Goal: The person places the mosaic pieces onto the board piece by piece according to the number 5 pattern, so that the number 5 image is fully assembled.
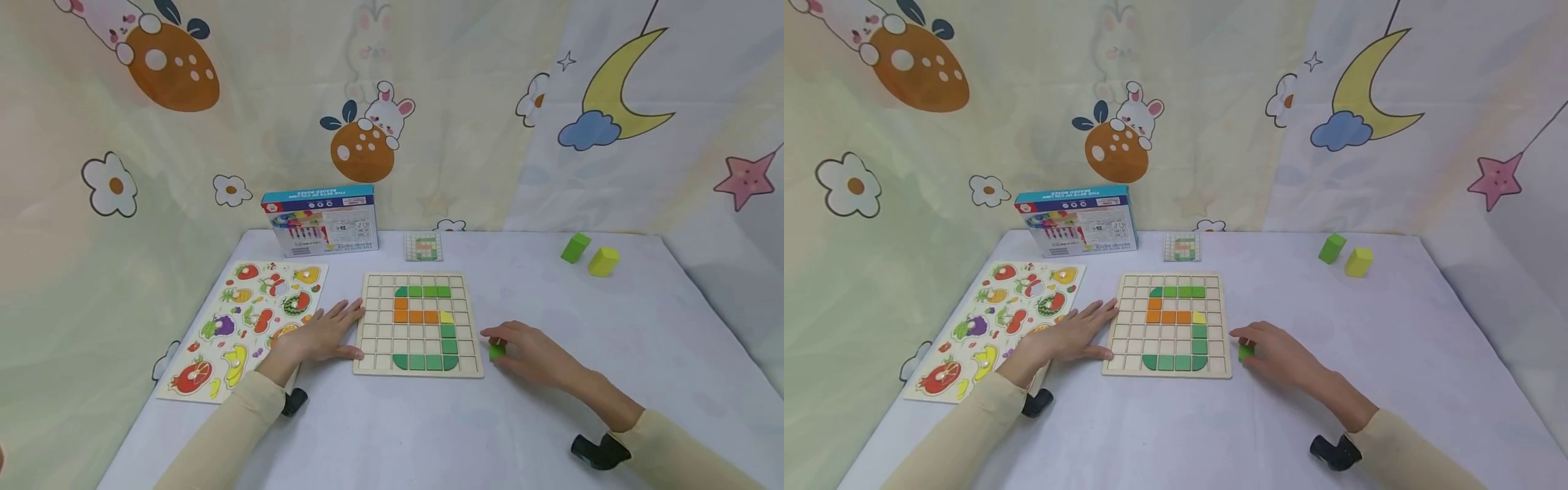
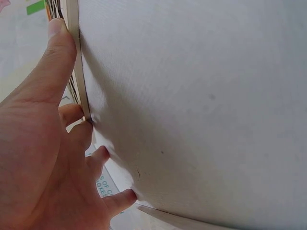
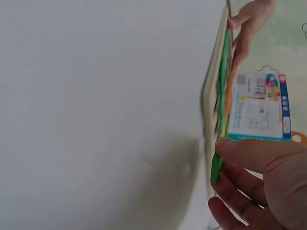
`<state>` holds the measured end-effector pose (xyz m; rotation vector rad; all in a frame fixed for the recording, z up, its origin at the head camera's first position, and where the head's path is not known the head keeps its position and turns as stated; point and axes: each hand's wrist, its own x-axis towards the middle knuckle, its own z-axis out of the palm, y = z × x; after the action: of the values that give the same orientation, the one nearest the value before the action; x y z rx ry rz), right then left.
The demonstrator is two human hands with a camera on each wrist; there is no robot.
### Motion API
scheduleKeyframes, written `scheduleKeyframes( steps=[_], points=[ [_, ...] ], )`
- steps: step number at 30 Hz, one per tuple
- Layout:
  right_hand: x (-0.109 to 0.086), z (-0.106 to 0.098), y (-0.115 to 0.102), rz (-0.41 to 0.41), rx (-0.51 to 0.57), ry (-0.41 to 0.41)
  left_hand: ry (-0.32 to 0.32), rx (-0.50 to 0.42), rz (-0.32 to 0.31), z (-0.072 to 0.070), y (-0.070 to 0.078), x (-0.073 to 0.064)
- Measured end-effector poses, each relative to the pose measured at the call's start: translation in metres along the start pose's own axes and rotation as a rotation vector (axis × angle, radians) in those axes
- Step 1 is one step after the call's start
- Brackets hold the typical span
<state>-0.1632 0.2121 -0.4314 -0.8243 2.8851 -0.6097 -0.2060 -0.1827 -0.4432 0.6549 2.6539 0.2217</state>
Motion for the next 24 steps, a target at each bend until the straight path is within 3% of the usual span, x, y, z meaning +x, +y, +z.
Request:
scheduleKeyframes(
  steps=[6,14,24],
  points=[
    [0.035,0.005,-0.034,-0.036,0.060,-0.040,-0.006,-0.006,-0.006,0.000,0.000,-0.001],
    [0.079,0.029,-0.077,-0.171,0.102,-0.078,-0.010,-0.020,-0.010,-0.001,0.002,-0.001],
    [0.104,0.056,-0.096,-0.188,0.043,-0.112,-0.006,-0.015,-0.022,-0.001,0.002,-0.002]
  ],
)
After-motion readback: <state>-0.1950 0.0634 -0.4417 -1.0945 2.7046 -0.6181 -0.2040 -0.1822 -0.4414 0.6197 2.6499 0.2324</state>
